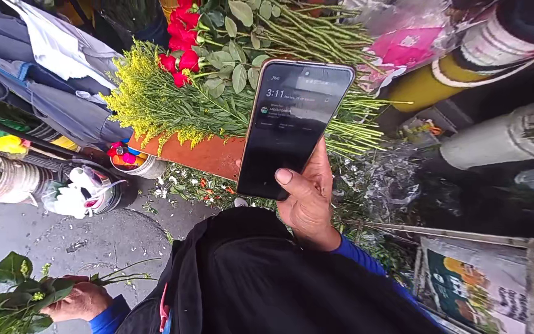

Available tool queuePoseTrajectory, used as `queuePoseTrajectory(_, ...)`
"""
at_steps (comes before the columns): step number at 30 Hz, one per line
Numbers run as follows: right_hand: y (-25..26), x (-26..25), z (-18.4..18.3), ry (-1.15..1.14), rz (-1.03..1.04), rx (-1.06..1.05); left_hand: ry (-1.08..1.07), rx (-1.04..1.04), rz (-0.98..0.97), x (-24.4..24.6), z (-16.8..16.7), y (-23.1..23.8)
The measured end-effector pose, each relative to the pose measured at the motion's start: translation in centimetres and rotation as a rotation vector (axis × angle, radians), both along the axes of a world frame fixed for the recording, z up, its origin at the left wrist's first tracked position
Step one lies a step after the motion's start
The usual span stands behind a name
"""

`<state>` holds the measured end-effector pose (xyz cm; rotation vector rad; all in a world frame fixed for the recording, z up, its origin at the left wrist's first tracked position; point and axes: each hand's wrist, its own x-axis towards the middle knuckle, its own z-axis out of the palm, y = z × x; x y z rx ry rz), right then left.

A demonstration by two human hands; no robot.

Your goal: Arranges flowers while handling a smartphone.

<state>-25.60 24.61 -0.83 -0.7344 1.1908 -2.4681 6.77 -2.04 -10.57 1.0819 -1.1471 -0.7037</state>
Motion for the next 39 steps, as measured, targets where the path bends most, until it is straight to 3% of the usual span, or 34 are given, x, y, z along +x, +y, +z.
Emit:
queuePoseTrajectory(36,3.3,-0.4,0.2,-0.016,-0.100,0.007,-0.008,0.035,-0.056,-2.1,1.0,0.9)
queuePoseTrajectory(39,3.3,-0.4,0.2,-0.011,-0.096,0.008,-0.029,0.053,-0.054,-0.7,-0.6,-0.2)
